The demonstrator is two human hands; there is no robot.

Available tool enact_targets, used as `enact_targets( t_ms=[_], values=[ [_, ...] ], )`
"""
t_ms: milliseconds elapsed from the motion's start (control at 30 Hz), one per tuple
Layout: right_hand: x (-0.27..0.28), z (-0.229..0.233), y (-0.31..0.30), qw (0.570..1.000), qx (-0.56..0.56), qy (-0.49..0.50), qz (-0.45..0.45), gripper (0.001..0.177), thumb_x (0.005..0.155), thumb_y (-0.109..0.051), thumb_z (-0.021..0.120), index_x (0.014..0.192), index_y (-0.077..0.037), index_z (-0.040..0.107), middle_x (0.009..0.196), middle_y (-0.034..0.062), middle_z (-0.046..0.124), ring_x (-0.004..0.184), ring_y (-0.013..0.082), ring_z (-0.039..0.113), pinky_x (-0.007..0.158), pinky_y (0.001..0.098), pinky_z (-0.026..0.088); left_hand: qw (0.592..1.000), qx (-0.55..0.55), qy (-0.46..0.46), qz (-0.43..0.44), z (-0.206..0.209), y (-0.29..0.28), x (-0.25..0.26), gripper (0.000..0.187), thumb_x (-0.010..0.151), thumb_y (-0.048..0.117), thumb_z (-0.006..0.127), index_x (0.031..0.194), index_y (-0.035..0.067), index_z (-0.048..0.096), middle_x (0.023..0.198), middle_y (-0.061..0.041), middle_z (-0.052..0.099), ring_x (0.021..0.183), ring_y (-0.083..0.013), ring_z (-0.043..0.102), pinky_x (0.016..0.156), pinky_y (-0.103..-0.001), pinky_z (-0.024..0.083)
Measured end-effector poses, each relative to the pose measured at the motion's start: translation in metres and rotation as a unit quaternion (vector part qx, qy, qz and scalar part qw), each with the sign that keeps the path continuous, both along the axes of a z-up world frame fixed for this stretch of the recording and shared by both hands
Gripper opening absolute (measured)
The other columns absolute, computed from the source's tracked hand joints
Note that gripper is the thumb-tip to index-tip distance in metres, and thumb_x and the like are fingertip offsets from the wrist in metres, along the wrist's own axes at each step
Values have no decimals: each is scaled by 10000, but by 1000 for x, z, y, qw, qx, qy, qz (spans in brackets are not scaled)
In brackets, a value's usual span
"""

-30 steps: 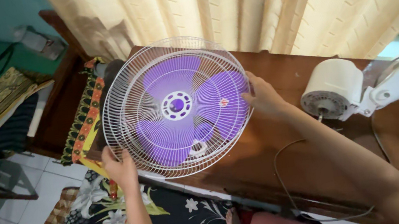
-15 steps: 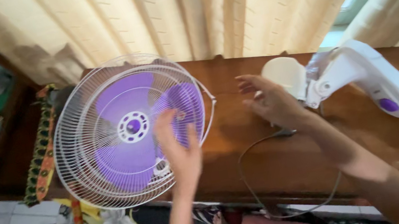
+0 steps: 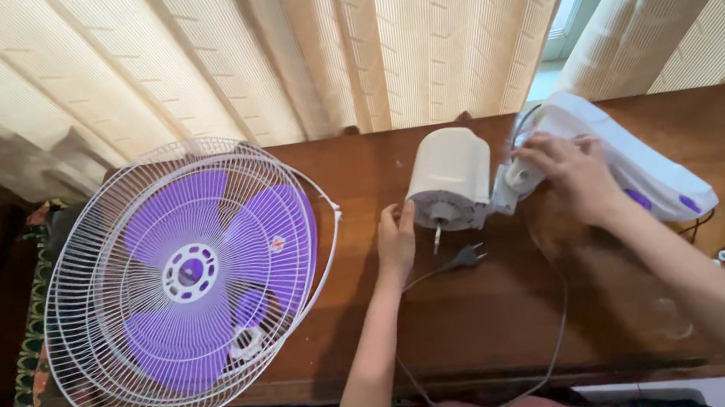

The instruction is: The person disassembles a purple table fan on a wooden table. They remove the front grille, unscrew the blade hub, detach the fan blades, and then remove the rear grille and motor housing.

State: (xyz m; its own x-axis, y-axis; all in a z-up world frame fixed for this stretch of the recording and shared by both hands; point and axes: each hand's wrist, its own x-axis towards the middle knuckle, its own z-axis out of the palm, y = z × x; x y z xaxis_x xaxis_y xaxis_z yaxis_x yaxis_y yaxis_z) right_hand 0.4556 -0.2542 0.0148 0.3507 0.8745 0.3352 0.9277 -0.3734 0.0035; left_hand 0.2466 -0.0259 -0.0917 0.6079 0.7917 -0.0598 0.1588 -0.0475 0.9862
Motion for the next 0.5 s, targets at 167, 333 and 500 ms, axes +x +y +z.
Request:
enact_targets(
  t_ms=[167,333,500],
  values=[
    [19,-35,19,991,18,-128,35,590,795,-88,655,1358,-251,581,1351,-18,639,1329,122,557,1044,533,348,989,-102,-56,-93,-58,20,39,726,1039,577,427,1191,-70,718,1122,-150,766,1040,-232,681,942,-336,494],
    [39,-45,28,990,32,-83,109,528,796,-151,687,1310,-256,627,1168,-63,684,1171,130,626,1059,538,362,987,-148,-26,-55,-69,27,42,640,1012,590,451,1145,9,687,989,-53,740,903,-156,676,793,-314,519],
    [52,-44,39,986,17,-101,133,499,725,-253,745,1215,-300,661,1017,-47,682,1038,168,644,992,558,371,986,-164,10,-40,-39,27,38,605,974,634,556,1096,52,666,818,-40,664,669,-108,577,542,-253,393]
  ],
)
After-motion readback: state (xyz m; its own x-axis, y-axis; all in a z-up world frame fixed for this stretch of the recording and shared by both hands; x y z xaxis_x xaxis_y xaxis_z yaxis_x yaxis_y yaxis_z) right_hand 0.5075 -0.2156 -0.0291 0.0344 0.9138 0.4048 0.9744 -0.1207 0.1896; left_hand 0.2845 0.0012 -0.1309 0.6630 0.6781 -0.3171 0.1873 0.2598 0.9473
